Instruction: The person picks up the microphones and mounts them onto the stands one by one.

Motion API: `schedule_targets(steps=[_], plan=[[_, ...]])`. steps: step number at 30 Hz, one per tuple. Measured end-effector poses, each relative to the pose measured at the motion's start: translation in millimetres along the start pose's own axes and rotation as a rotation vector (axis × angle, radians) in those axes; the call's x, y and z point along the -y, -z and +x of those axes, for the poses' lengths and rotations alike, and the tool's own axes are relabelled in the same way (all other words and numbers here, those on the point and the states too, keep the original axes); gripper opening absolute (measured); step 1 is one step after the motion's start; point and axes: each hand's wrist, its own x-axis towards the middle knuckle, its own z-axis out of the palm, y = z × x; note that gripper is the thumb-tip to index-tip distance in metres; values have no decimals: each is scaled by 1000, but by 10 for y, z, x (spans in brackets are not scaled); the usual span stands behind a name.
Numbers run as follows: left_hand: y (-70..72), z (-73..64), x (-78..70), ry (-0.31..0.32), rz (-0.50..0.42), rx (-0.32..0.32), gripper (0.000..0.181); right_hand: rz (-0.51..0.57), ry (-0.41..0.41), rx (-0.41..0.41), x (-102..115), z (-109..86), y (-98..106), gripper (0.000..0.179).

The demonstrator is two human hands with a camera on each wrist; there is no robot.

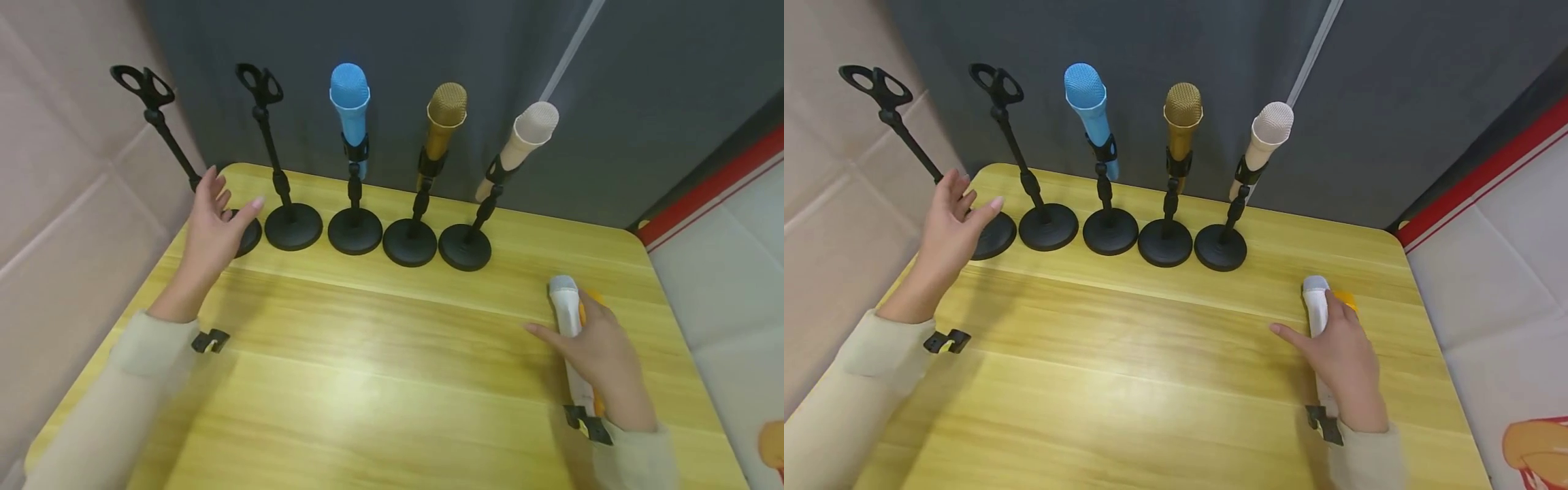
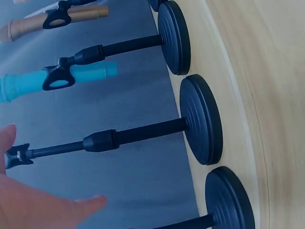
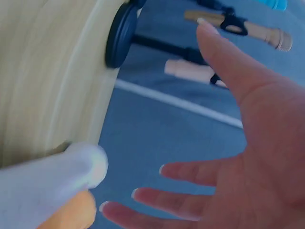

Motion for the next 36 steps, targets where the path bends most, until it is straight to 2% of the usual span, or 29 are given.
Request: schedule_targets(steps=[5, 10, 16, 21, 26, 28, 32, 36], plan=[[-30, 164, -47, 42, -9, 78, 100, -78, -48, -7, -133, -33, 4, 125], [-74, 335, -110, 27, 6, 132, 102, -104, -82, -22, -215, -50, -32, 125], [-231, 596, -168, -26, 0, 162, 97, -134, -145, -70, -265, -38, -93, 122], [-322, 726, -161, -92, 65, 141, 88, -159, -158, -103, -272, -29, -171, 119], [-366, 835, -155, -124, 111, 82, 80, -169, -123, -227, -252, -23, -284, 94], [-376, 865, -163, -124, 126, 55, 75, -168, -124, -252, -232, -14, -322, 87], [-386, 919, -170, -107, 151, 16, 65, -173, -141, -215, -198, 18, -360, 79], [-404, 961, -171, -108, 156, 13, 58, -174, -136, -192, -195, 37, -392, 60]])
